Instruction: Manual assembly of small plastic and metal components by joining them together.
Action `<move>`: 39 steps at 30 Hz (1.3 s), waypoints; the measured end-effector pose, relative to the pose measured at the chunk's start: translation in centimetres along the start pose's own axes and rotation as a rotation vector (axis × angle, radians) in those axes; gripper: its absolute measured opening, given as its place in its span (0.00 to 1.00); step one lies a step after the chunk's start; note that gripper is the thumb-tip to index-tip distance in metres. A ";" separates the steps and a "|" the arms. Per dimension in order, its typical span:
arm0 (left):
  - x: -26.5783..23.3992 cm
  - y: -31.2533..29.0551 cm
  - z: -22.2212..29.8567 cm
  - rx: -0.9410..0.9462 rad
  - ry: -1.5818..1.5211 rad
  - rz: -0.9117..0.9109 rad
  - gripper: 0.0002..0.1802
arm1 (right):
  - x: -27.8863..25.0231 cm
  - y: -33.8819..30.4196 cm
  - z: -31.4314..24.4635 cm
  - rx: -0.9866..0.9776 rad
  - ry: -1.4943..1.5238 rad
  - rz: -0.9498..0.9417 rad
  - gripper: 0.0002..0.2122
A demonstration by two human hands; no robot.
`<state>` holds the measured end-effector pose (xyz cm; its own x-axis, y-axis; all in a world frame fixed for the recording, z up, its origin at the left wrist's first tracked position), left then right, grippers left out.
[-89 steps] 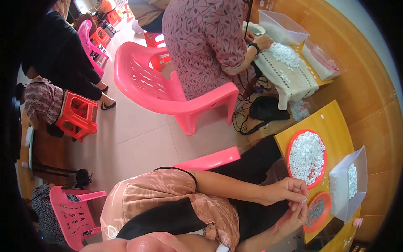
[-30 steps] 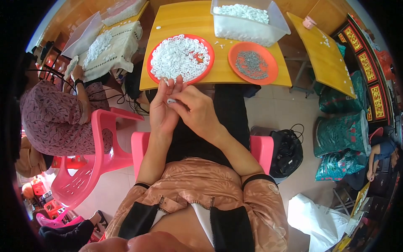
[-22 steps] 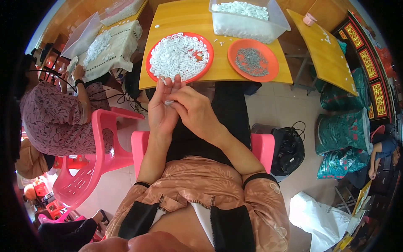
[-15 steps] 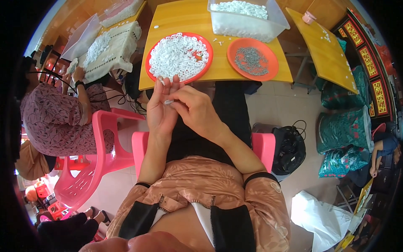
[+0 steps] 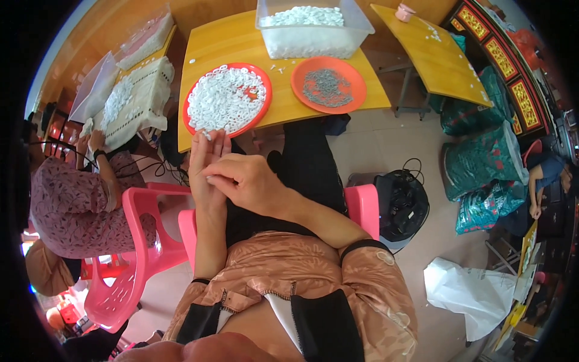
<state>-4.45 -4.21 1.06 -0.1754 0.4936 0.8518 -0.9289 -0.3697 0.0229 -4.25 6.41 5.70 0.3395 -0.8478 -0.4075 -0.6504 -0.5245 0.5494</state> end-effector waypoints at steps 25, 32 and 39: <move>2.0 -1.6 1.0 0.353 0.498 0.002 0.05 | -3.4 1.1 4.2 0.463 0.722 0.163 0.10; 2.3 -1.8 1.1 0.380 0.524 -0.025 0.05 | -3.5 1.1 4.9 0.471 0.729 0.190 0.08; 2.2 -1.7 1.0 0.409 0.656 -0.034 0.05 | -3.5 1.0 4.9 0.479 0.736 0.190 0.09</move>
<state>-2.88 -3.27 3.48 -0.4246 0.8283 0.3655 -0.7653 -0.5441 0.3440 -9.47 9.25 4.13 0.4393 -0.8392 0.3205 -0.8979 -0.4207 0.1293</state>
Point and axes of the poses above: each hand's wrist, its own y-axis towards the middle knuckle, its own x-axis out of the palm, z = x × y, the point moved 5 cm from there along y, towards the middle knuckle, and after that the axes turned 6 degrees about -y, right-handed, at the moved point
